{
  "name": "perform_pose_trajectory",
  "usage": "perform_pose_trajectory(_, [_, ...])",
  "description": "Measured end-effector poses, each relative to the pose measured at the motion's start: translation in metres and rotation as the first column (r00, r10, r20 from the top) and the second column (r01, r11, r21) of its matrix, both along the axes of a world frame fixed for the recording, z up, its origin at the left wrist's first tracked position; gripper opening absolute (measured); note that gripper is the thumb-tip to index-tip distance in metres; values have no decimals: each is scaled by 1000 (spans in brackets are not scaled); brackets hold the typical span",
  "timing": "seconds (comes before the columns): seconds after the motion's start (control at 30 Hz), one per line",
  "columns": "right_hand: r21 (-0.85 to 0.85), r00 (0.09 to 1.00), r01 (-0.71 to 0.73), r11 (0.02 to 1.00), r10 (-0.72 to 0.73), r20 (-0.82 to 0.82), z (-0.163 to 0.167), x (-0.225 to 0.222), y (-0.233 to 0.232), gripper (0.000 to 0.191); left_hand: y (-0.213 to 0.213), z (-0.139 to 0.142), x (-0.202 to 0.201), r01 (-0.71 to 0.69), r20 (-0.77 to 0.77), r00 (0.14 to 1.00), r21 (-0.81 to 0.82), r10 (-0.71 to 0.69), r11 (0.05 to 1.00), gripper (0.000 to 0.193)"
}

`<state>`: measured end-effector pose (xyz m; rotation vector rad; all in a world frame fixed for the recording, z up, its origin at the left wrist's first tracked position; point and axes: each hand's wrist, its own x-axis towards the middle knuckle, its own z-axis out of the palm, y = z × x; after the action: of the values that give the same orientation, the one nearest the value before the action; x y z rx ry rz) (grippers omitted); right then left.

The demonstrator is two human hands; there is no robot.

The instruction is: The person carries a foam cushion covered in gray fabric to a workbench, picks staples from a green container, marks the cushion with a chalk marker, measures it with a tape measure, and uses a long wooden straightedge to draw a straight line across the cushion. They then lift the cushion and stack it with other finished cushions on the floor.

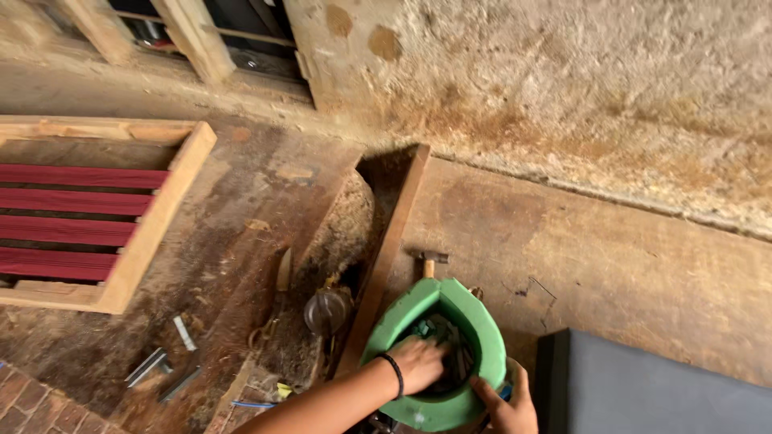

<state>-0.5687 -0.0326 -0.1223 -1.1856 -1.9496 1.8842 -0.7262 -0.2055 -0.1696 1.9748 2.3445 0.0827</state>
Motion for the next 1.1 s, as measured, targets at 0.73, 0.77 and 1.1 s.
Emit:
perform_pose_trajectory(0.73, [67, 990, -31, 997, 21, 138, 69, 33, -23, 64, 1, 61, 30, -157, -78, 982, 165, 171, 974, 16])
perform_pose_trajectory(0.77, [69, 991, -39, 997, 29, 133, 72, 38, -24, 64, 1, 67, 34, -178, -66, 978, 210, 196, 961, 16])
perform_pose_trajectory(1.1, [24, 982, -107, 994, 102, 156, 85, 55, -18, 69, -13, 86, 55, -139, -116, 982, 73, 146, 988, 15])
